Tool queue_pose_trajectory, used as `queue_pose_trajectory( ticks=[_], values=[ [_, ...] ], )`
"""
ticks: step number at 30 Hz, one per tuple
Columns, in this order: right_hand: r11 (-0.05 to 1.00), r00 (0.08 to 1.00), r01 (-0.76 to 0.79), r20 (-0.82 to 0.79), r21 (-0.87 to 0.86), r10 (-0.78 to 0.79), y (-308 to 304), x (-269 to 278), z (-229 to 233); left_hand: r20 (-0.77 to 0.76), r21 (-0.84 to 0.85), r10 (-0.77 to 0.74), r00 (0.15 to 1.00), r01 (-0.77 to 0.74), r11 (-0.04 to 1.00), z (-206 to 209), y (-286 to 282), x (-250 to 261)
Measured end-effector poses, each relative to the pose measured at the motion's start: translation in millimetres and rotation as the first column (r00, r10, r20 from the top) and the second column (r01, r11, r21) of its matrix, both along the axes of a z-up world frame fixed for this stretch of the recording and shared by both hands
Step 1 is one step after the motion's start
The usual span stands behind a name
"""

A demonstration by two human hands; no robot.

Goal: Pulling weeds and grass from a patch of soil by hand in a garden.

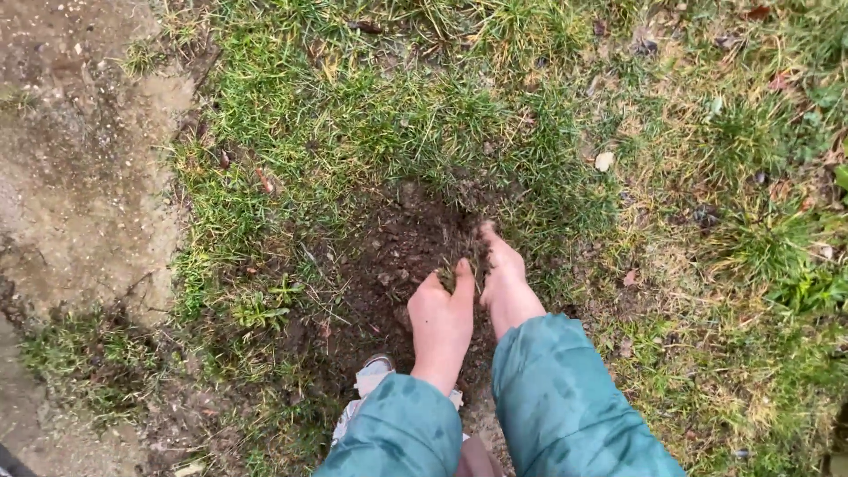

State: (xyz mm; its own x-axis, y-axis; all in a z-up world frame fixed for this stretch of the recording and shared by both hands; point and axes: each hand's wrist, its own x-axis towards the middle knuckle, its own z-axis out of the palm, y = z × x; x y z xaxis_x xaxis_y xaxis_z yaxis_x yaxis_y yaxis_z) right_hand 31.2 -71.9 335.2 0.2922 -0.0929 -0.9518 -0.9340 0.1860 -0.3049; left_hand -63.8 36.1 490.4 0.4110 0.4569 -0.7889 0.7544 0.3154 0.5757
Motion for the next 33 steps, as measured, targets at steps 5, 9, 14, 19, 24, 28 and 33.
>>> queue_pose_trajectory(
  ticks=[5, 9, 14, 19, 24, 28, 33],
  values=[
    [0.997, 0.994, -0.036, 0.105, -0.072, 0.043, 11.8, 2.2, 46.8, 0.044, 0.046, 0.054, 0.998, -0.056, 0.997, 11.7, 10.3, -15.1],
    [0.911, 0.954, -0.291, 0.018, 0.291, 0.299, 74.5, -25.9, 196.6, 0.135, 0.144, 0.278, 0.951, -0.296, 0.944, 2.0, 26.4, -19.3],
    [0.888, 0.989, -0.142, 0.017, 0.438, 0.149, 47.2, -69.3, 48.1, 0.018, 0.114, 0.229, 0.973, -0.229, 0.967, -14.5, 25.3, -26.9],
    [0.968, 0.967, -0.228, 0.143, 0.106, 0.212, 74.1, -80.8, 58.8, -0.06, 0.09, 0.193, 0.979, -0.187, 0.978, -10.5, 27.2, -42.6],
    [0.745, 0.818, -0.545, -0.049, -0.385, 0.573, 78.3, -89.1, 55.6, -0.064, 0.138, 0.151, 0.986, -0.141, 0.98, -17.8, 24.2, -59.6],
    [0.792, 0.843, -0.508, -0.008, -0.34, 0.537, 91.8, -95.3, 65.2, -0.056, 0.135, 0.112, 0.992, -0.104, 0.985, 0.5, 31.8, -76.6],
    [0.583, 0.692, -0.684, -0.138, -0.439, 0.709, 103.5, -105.3, 82.9, -0.048, 0.234, -0.121, 0.991, 0.129, 0.964, -22.0, 33.6, -107.0]
  ],
)
